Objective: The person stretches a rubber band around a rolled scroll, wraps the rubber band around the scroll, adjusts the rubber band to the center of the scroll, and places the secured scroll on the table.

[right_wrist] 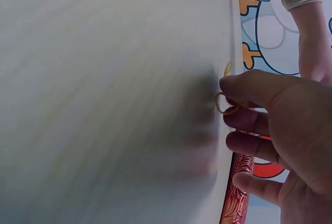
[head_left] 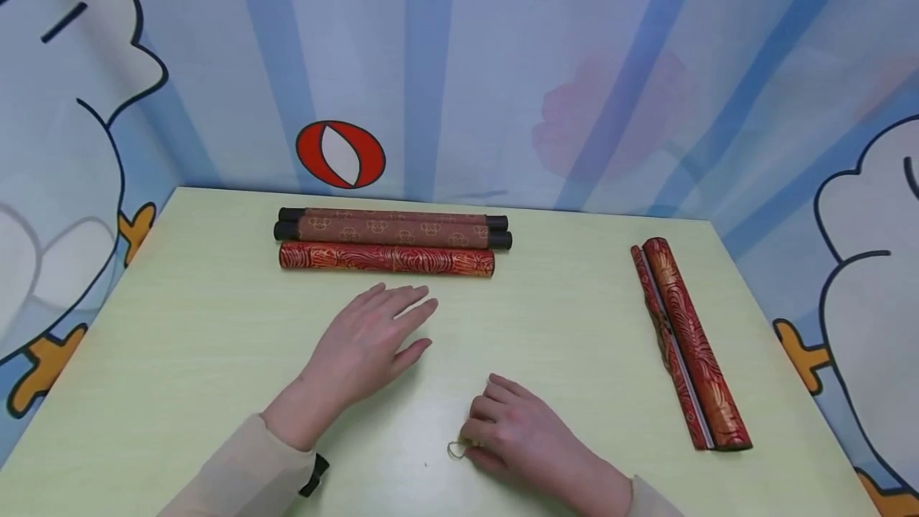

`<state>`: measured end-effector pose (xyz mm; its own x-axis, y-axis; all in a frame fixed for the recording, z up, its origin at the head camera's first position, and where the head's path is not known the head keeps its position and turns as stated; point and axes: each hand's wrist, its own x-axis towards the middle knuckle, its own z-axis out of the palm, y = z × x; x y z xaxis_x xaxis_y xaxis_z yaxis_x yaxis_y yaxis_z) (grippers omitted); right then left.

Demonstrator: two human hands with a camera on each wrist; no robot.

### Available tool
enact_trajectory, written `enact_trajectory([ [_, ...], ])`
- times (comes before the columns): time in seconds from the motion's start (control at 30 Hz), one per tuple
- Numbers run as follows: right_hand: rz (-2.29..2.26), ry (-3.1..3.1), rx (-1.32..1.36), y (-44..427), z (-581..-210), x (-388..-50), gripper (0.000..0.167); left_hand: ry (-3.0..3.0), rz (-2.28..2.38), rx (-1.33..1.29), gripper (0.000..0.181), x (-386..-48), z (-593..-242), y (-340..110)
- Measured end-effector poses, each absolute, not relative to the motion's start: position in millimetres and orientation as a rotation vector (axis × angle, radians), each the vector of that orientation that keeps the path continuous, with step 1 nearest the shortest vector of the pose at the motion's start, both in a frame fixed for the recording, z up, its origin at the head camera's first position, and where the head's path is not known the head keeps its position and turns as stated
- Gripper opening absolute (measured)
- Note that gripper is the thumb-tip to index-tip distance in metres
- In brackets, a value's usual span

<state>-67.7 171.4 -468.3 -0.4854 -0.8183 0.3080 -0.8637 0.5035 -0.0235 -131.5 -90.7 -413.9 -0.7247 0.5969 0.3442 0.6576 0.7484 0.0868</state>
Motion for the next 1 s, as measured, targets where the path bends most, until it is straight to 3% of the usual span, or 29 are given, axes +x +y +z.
enact_trajectory([
  [0.23,0.386,-2.367,1.447,173.4,-467.0,-76.8,0.016,-2.472,-0.312,-1.035,0.050,-132.8,-417.2,-91.0],
  [0.53,0.753,-2.330,1.229,180.0,-442.1,-104.9,0.003,-2.360,-0.350,-1.103,0.060,-131.5,-417.3,-87.2],
  [1.0,1.096,-2.212,1.031,179.7,-418.0,-131.8,0.012,-2.248,-0.666,-1.104,0.059,-127.5,-412.9,-66.9],
])
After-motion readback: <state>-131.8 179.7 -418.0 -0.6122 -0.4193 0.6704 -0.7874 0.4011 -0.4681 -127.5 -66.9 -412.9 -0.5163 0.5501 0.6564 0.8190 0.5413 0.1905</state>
